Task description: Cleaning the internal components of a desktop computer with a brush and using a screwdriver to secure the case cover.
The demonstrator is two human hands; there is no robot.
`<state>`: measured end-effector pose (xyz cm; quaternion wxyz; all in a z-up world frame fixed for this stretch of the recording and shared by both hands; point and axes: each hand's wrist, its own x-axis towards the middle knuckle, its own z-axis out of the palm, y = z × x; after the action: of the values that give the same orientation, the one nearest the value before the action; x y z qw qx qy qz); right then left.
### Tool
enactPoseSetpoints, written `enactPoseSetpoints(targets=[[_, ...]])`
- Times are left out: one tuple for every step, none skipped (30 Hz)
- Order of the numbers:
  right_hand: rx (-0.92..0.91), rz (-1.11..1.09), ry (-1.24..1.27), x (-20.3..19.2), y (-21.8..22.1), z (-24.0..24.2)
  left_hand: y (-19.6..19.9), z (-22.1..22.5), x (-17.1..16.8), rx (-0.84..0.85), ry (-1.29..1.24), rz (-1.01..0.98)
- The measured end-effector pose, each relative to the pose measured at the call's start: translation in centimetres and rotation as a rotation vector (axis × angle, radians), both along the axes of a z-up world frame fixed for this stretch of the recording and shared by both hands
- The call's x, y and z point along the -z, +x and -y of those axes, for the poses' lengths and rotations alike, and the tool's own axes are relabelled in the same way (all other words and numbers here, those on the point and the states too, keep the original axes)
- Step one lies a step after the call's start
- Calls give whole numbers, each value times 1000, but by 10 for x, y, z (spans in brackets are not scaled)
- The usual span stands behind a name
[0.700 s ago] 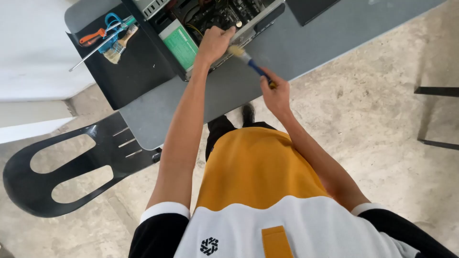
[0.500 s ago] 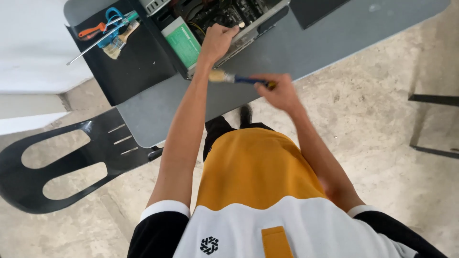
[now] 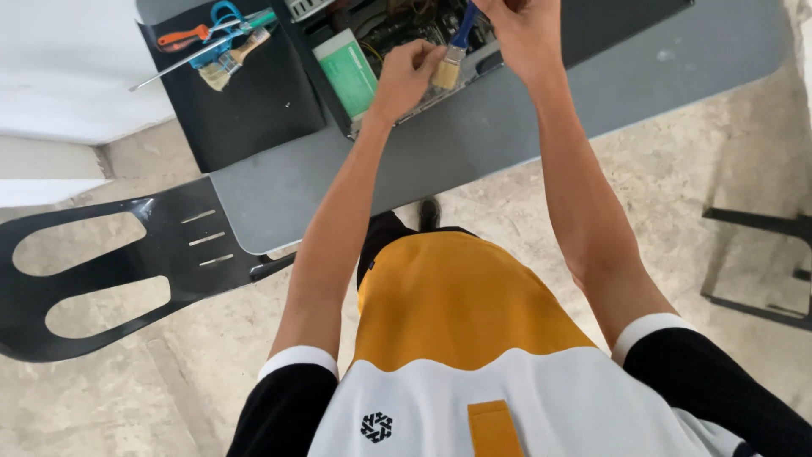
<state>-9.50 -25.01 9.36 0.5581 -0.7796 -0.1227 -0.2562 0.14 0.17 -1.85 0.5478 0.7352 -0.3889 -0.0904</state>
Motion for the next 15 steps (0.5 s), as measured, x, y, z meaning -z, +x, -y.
enactPoseSetpoints(targets=[[-12, 5, -2, 10, 9, 5, -5, -6, -11, -12, -2, 5], [27, -36, -32, 19, 21, 9, -8, -12, -23, -47, -39, 53], [67, -76, -62, 28, 33, 14, -12, -18, -34, -82, -76, 101], [52, -82, -61, 24, 37, 8, -10, -22, -40, -98, -73, 95], [12, -139, -103, 22, 41, 3, -8, -26, -45, -44, -110, 96], [-26, -197, -147, 20, 41, -2, -9, -30, -49, 13, -147, 94], [-38, -204, -146, 13, 42, -8, -11, -30, -38, 1, -144, 87], [-91, -276, -215, 3, 49, -12, -6, -29, -30, -86, -100, 121], [-144, -347, -286, -7, 56, -16, -1, -28, -22, -174, -54, 154], [-161, -345, -282, -12, 62, -25, -4, -34, -19, -189, -46, 155], [-217, -415, -348, -16, 67, -33, -7, -40, -15, -242, -12, 200], [-268, -484, -417, -21, 71, -38, -9, -42, -11, -289, 19, 244], [-279, -482, -416, -5, 79, -37, -15, -44, -7, -299, 24, 244], [-210, -521, -411, 10, 87, -33, -20, -43, -4, -322, 150, 363], [-141, -559, -405, 25, 95, -28, -24, -41, -1, -345, 277, 481]])
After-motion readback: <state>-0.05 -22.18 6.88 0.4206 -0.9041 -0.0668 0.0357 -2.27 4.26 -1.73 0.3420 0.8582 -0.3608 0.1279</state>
